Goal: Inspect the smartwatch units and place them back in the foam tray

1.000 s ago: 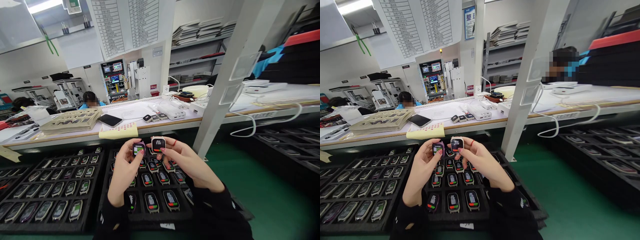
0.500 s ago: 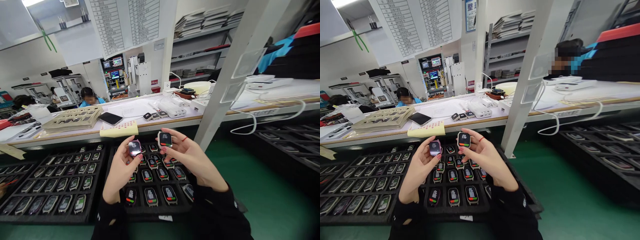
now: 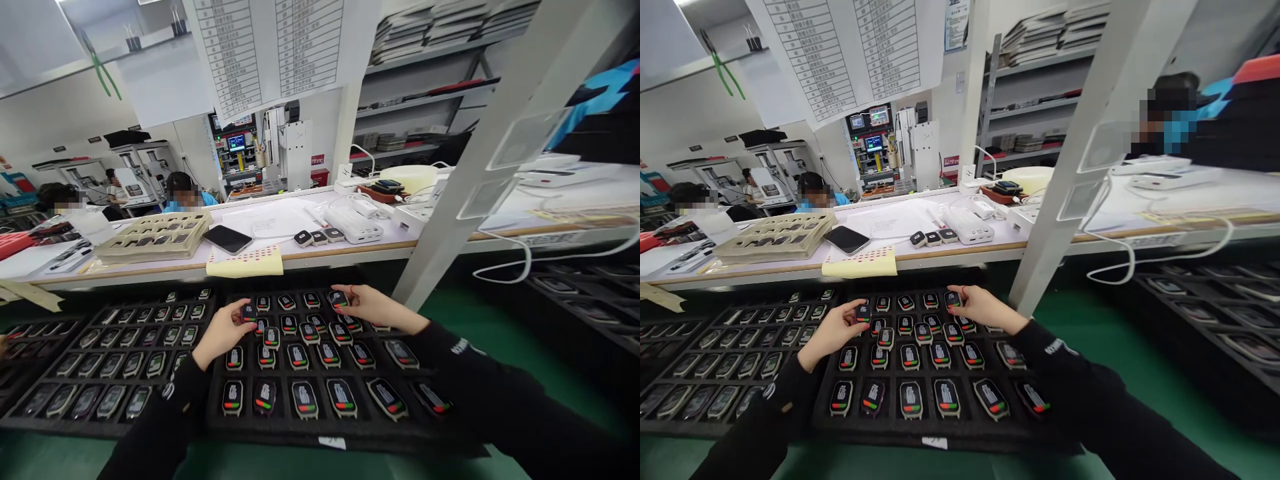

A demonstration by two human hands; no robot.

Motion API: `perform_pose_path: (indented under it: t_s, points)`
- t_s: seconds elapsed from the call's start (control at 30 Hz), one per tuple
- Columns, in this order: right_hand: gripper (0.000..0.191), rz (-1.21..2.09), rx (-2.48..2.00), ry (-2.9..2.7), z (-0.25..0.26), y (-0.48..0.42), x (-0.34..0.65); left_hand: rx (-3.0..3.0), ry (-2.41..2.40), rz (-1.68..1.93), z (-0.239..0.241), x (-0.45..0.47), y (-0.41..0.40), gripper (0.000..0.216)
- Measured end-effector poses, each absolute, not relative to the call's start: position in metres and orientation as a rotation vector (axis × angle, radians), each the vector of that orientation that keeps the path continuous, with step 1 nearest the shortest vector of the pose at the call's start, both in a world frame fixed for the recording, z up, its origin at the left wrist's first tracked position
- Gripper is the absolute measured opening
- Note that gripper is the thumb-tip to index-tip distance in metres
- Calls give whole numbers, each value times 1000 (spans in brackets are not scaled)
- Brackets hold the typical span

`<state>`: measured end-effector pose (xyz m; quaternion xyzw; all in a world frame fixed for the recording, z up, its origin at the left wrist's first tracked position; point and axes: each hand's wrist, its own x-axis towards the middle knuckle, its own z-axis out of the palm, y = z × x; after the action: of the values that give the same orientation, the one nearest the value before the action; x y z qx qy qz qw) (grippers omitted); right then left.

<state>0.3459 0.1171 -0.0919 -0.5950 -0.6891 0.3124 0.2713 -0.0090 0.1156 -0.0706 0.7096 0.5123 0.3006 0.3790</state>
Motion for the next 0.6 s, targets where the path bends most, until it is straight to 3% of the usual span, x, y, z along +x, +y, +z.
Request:
perform_pose_path:
  t_s: [0.4,0.6]
  points:
    - [53,562,-1824,-2370,-100,149,331,1964,1259,651,-106,48,177,58]
    - [54,439,-1855,-2247,-90,129,341,2188,1252,441,-105,59,178,50]
